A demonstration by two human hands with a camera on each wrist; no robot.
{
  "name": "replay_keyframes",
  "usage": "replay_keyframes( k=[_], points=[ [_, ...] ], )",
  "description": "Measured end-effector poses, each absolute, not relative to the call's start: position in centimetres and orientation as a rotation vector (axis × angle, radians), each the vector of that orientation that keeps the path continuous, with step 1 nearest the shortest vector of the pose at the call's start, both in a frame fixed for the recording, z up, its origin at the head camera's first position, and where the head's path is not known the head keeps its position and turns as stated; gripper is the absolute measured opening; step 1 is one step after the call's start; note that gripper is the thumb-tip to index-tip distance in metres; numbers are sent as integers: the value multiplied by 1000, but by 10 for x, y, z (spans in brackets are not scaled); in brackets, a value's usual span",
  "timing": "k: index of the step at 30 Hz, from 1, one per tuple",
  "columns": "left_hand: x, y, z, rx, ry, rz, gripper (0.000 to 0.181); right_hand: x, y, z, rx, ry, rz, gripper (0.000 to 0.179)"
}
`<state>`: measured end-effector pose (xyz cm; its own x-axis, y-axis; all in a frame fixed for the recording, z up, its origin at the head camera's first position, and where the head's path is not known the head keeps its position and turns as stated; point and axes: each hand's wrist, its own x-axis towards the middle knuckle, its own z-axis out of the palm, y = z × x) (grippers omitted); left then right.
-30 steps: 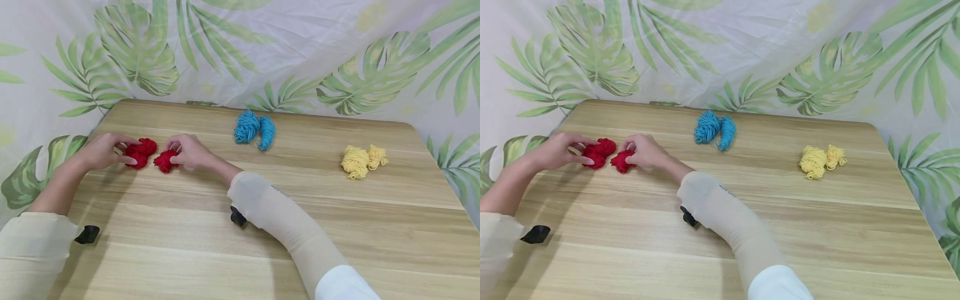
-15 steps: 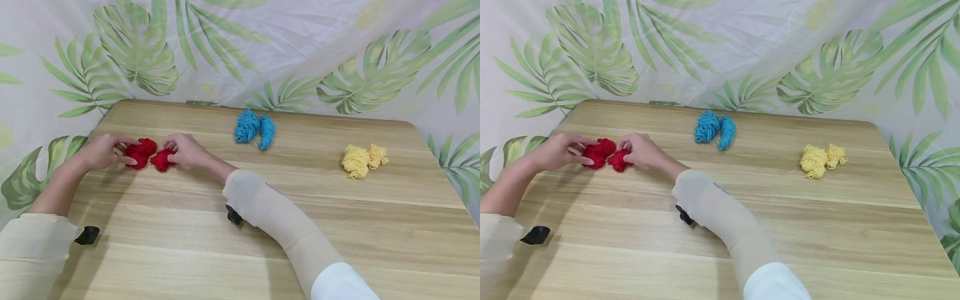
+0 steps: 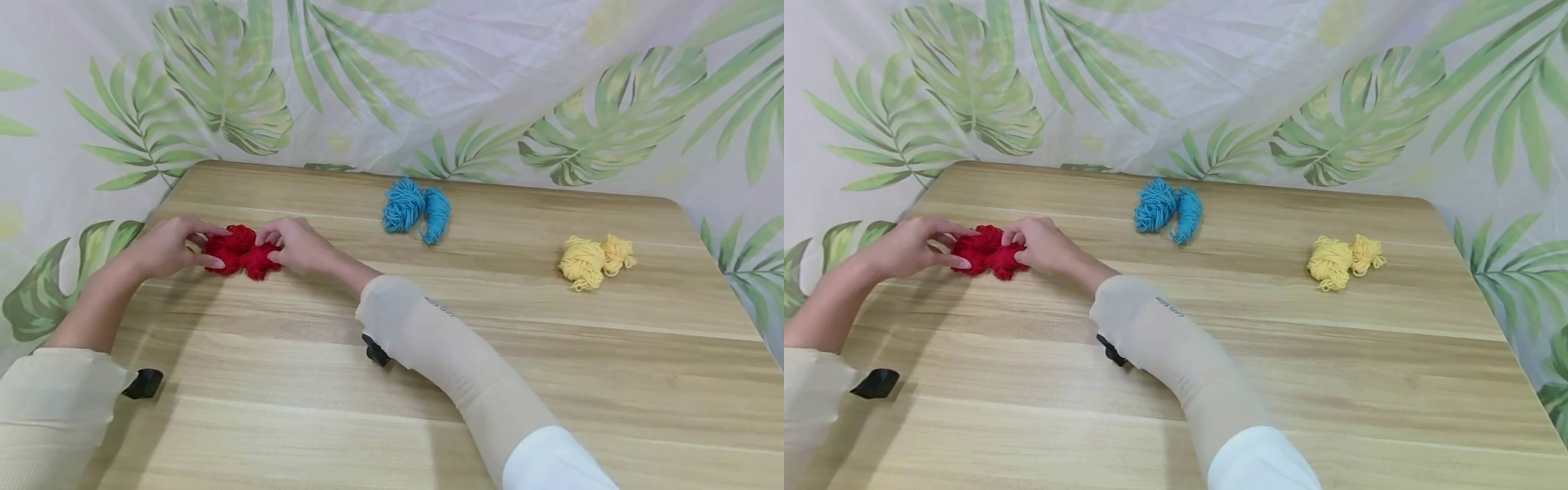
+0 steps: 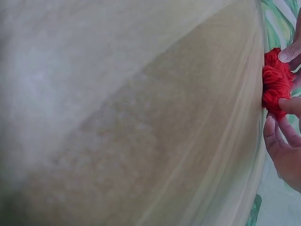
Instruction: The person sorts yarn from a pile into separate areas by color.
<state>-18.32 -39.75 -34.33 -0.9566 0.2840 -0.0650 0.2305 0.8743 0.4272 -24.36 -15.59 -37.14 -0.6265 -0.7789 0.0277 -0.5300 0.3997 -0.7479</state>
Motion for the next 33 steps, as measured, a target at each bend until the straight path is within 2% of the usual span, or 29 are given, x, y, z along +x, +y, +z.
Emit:
replay_keyframes(
  k=[18, 33],
  points=[
    [-182, -398, -345, 425, 2917, 642, 49, -245, -151, -373, -1115, 2357, -1068, 25],
    [-180, -400, -346, 429, 2944, 615, 50, -247, -120, -367, -1105, 2325, -1184, 26]
  ],
)
